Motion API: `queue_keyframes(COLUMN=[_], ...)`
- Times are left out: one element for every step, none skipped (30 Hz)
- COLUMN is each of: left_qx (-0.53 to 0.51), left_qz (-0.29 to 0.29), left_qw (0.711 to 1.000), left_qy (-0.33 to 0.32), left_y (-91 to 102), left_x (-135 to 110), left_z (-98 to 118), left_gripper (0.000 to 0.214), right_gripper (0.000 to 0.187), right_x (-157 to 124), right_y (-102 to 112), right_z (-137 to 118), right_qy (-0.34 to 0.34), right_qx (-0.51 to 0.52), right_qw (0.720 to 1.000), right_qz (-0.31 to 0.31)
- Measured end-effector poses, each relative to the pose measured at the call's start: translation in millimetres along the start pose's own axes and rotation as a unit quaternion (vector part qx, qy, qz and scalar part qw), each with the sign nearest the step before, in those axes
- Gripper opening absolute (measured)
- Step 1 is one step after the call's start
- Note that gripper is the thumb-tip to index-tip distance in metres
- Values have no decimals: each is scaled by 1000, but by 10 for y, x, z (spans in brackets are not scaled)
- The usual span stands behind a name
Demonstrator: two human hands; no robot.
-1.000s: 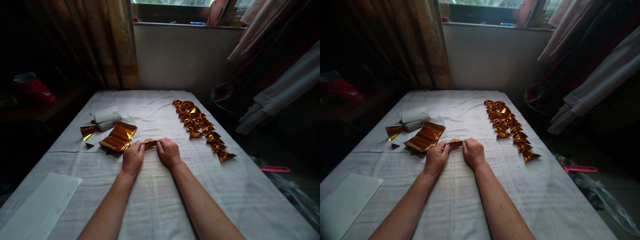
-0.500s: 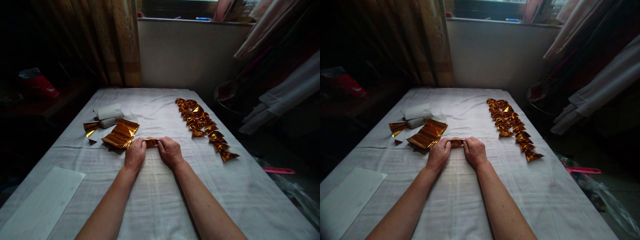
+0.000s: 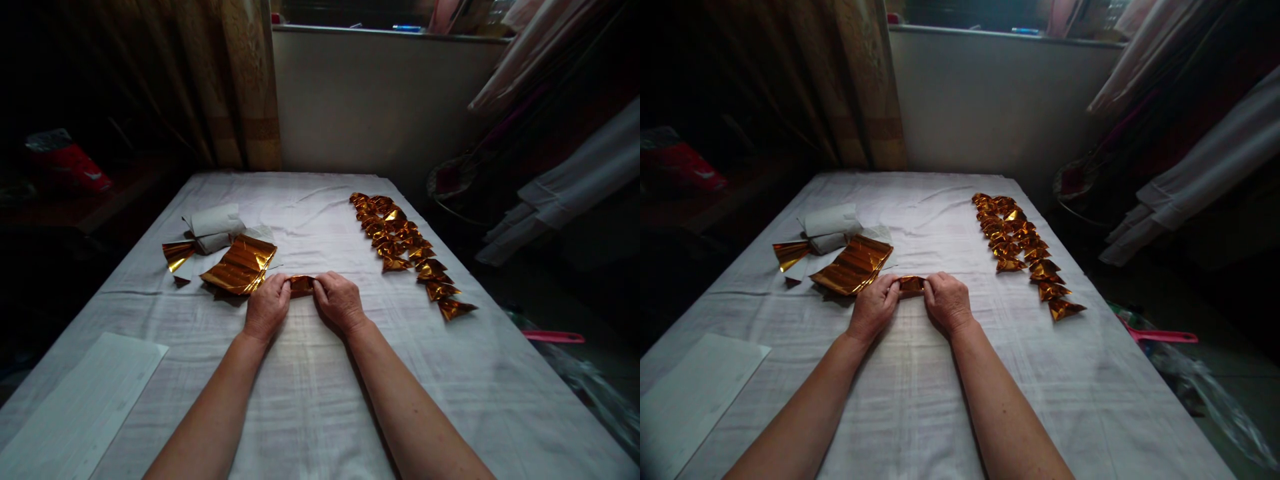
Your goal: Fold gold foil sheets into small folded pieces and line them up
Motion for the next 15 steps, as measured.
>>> queue_keyframes(left_qx=[-5,-4,1,9,16,21,22,20,16,9,3,-4,-10,-16,-21], left_qz=[2,4,6,7,8,8,7,4,0,-6,-13,-19,-25,-30,-33], left_qw=[1000,1000,1000,1000,1000,999,999,999,999,1000,1000,1000,1000,999,999], left_qy=[1,4,8,15,24,30,34,33,29,22,14,9,6,6,7], left_y=[1,1,1,2,4,7,10,12,15,17,19,21,22,22,22], left_x=[3,6,11,15,19,22,24,25,24,21,17,12,8,5,4], left_z=[-4,-8,-14,-21,-30,-36,-38,-33,-24,-10,6,19,29,35,37], left_gripper=[23,23,24,24,24,24,25,25,25,25,25,25,24,25,25], right_gripper=[23,22,22,22,22,22,22,21,21,21,22,22,22,22,23], right_x=[-1,-3,-6,-10,-13,-16,-18,-18,-17,-14,-11,-8,-6,-4,-5], right_y=[-1,-1,-2,-1,-1,0,1,4,7,12,17,25,33,39,42], right_z=[-6,-17,-31,-46,-61,-74,-81,-82,-76,-67,-54,-40,-28,-20,-18], right_qy=[2,6,12,18,25,30,32,31,27,20,12,3,-5,-10,-11], right_qx=[6,11,15,16,15,14,14,14,15,17,18,19,19,19,19], right_qw=[1000,1000,1000,1000,1000,999,999,999,999,1000,1000,1000,1000,1000,1000], right_qz=[-1,-3,-5,-7,-9,-10,-10,-10,-8,-7,-5,-2,1,2,2])
Point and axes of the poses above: each hand's wrist, its own x-axis towards the middle knuckle, its own y-axis out of the back of the hand, z = x × y, the point moved 7 cm from there along x, towards the middle knuckle, and after that the axes turned 3 degrees about x, right-handed, at the moved point
